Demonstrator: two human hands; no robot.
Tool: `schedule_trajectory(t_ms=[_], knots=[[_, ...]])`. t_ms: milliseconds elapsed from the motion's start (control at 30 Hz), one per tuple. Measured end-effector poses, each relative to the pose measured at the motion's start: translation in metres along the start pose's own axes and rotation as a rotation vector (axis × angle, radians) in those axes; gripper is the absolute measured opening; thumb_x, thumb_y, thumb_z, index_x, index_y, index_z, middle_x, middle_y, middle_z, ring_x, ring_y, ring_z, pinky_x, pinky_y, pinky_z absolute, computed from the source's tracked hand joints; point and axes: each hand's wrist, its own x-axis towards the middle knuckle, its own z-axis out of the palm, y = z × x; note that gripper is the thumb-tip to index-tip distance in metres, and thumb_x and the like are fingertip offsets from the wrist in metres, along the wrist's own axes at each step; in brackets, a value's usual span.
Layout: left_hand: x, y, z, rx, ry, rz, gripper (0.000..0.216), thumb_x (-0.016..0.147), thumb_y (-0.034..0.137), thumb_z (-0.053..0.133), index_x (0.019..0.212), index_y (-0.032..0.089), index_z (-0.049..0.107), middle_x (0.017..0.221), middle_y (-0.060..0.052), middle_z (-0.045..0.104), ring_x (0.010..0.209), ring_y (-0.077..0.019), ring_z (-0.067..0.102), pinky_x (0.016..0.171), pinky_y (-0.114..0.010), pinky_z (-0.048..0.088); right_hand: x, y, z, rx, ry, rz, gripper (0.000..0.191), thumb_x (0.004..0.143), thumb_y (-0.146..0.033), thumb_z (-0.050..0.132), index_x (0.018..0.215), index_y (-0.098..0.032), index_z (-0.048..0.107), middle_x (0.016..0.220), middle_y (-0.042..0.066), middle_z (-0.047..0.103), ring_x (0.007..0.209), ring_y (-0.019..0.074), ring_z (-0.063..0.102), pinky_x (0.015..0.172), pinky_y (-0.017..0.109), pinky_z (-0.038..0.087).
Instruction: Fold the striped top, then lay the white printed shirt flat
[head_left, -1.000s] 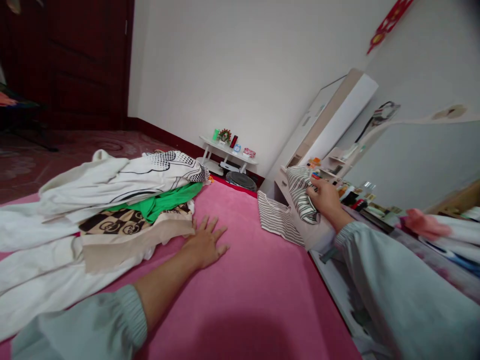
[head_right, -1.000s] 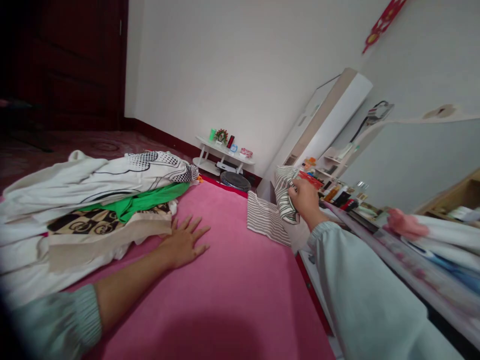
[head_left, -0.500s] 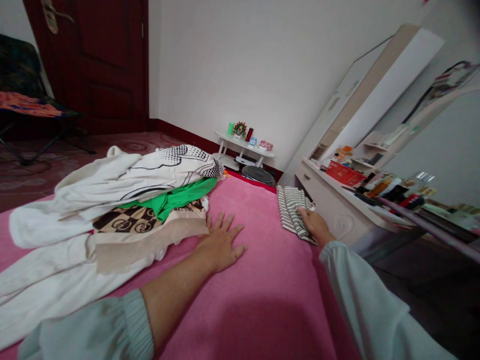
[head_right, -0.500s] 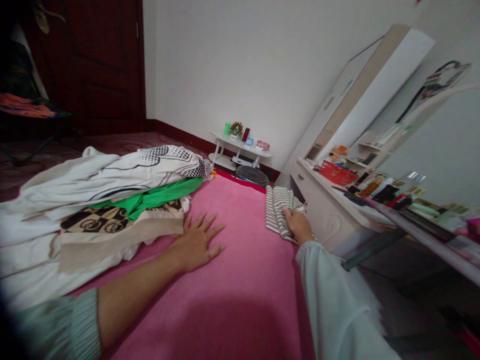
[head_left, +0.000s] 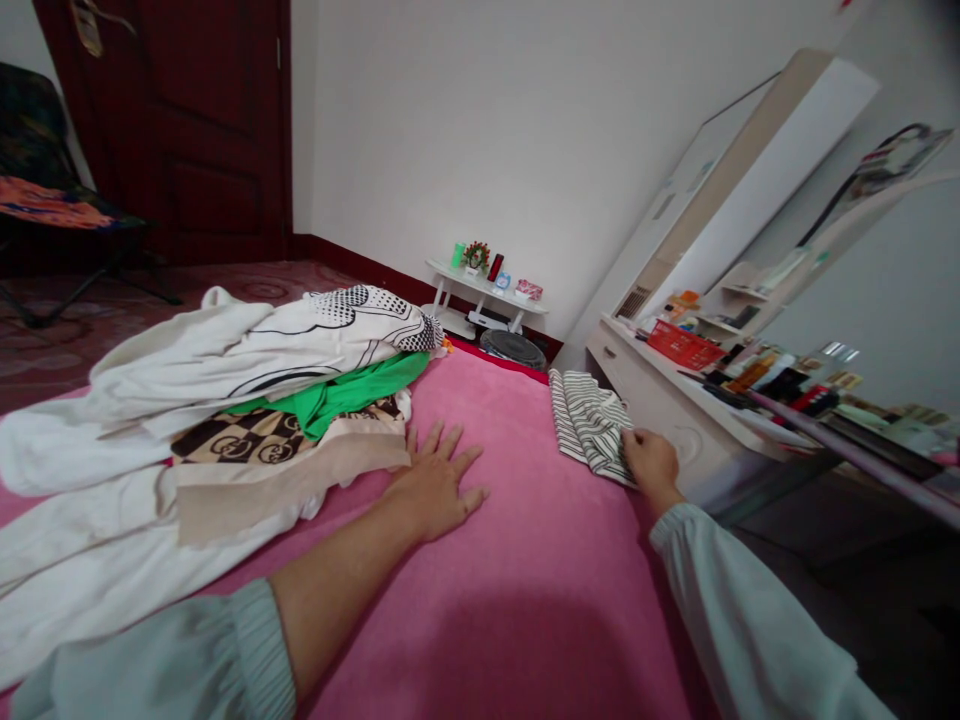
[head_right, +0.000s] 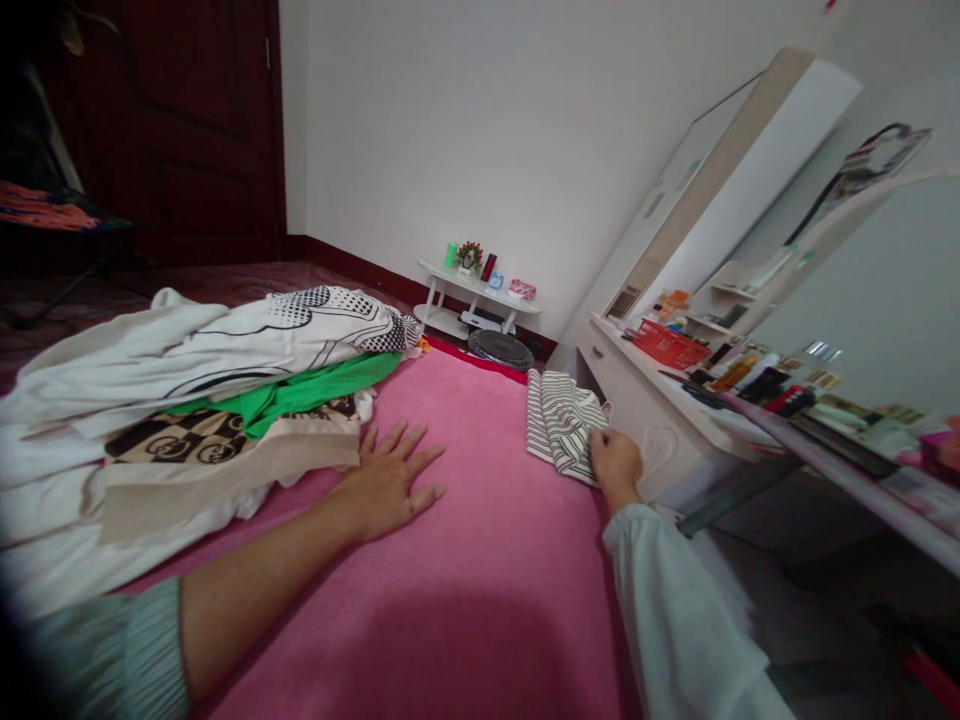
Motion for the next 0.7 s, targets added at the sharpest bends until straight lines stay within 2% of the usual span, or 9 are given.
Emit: schedule_trajectory(t_ms=[100, 167, 200, 267, 333, 433, 500, 567, 700], knots=[[0.0, 0.001, -0.001, 0.003, -0.005, 0.001, 0.063, 0.086, 0.064, 0.039, 0.141, 0.034, 0.042, 0.155, -0.008, 0.025, 0.143, -0.0368, 0.012, 0.11, -0.063, 0.001, -0.006, -0.035, 0.0, 0.289, -0.096, -0.231, 0.051, 0.087, -0.049, 0.039, 0.092, -0.012, 0.074, 0.082, 0.01, 0.071, 0.082, 0.0239, 0.063, 0.074, 0.031, 0.045], [0.001, 0.0, -0.001, 0.003, -0.011, -0.005, 0.063, 0.086, 0.064, 0.04, 0.141, 0.034, 0.042, 0.155, -0.007, 0.025, 0.143, -0.037, 0.012, 0.11, -0.063, 0.001, -0.008, -0.048, 0.0, 0.453, -0.103, -0.34, 0.053, 0.087, -0.051, 0.039, 0.091, -0.011, 0.073, 0.083, 0.008, 0.071, 0.083, 0.0225, 0.062, 0.077, 0.031, 0.046], [0.001, 0.0, -0.001, 0.002, -0.011, -0.007, 0.063, 0.086, 0.064, 0.04, 0.141, 0.034, 0.042, 0.155, -0.007, 0.025, 0.143, -0.0371, 0.012, 0.11, -0.063, 0.0, -0.008, -0.05, 0.0, 0.47, -0.079, -0.345, 0.052, 0.087, -0.05, 0.039, 0.092, -0.011, 0.072, 0.087, 0.008, 0.071, 0.086, 0.0225, 0.062, 0.08, 0.031, 0.046], [0.001, -0.001, 0.0, -0.004, -0.008, -0.007, 0.063, 0.085, 0.064, 0.04, 0.141, 0.034, 0.042, 0.156, -0.007, 0.025, 0.143, -0.0371, 0.011, 0.11, -0.064, 0.0, -0.008, -0.042, 0.001, 0.332, 0.005, -0.228, 0.046, 0.086, -0.045, 0.041, 0.097, -0.012, 0.072, 0.097, 0.012, 0.07, 0.094, 0.0245, 0.061, 0.085, 0.034, 0.045], [0.001, -0.001, 0.001, -0.011, -0.004, -0.003, 0.063, 0.085, 0.064, 0.04, 0.141, 0.034, 0.042, 0.156, -0.007, 0.025, 0.143, -0.0372, 0.011, 0.11, -0.064, 0.0, -0.006, -0.024, 0.003, 0.061, 0.04, -0.02, 0.044, 0.083, -0.043, 0.047, 0.107, -0.014, 0.069, 0.11, 0.018, 0.065, 0.105, 0.0304, 0.057, 0.087, 0.04, 0.044], [0.001, -0.001, 0.001, -0.016, 0.003, 0.001, 0.062, 0.085, 0.063, 0.041, 0.141, 0.034, 0.043, 0.155, -0.008, 0.026, 0.143, -0.0378, 0.012, 0.109, -0.064, 0.0, -0.002, 0.008, 0.007, -0.192, -0.054, 0.215, 0.054, 0.081, -0.047, 0.05, 0.123, -0.014, 0.061, 0.118, 0.024, 0.059, 0.111, 0.0379, 0.055, 0.083, 0.047, 0.045], [0.001, -0.001, 0.0, -0.016, 0.003, 0.001, 0.062, 0.086, 0.063, 0.041, 0.14, 0.033, 0.043, 0.155, -0.008, 0.026, 0.143, -0.0378, 0.012, 0.109, -0.064, 0.0, 0.0, 0.022, 0.009, -0.219, -0.128, 0.224, 0.057, 0.082, -0.048, 0.048, 0.128, -0.014, 0.057, 0.114, 0.024, 0.062, 0.108, 0.0362, 0.058, 0.08, 0.046, 0.047], [0.0, 0.0, -0.001, -0.016, -0.001, -0.003, 0.062, 0.086, 0.062, 0.042, 0.14, 0.034, 0.043, 0.155, -0.007, 0.027, 0.143, -0.0374, 0.012, 0.11, -0.064, 0.0, 0.002, 0.029, 0.009, -0.22, -0.152, 0.147, 0.053, 0.083, -0.043, 0.05, 0.129, -0.017, 0.056, 0.109, 0.021, 0.065, 0.103, 0.0324, 0.061, 0.079, 0.041, 0.048], [0.001, 0.0, 0.0, -0.016, 0.004, -0.005, 0.061, 0.085, 0.063, 0.042, 0.14, 0.035, 0.044, 0.155, -0.007, 0.027, 0.143, -0.0371, 0.013, 0.11, -0.064, 0.001, 0.007, 0.03, 0.0, -0.214, -0.089, -0.016, 0.044, 0.084, -0.029, 0.048, 0.125, -0.025, 0.061, 0.107, 0.015, 0.066, 0.097, 0.0284, 0.063, 0.075, 0.035, 0.048]])
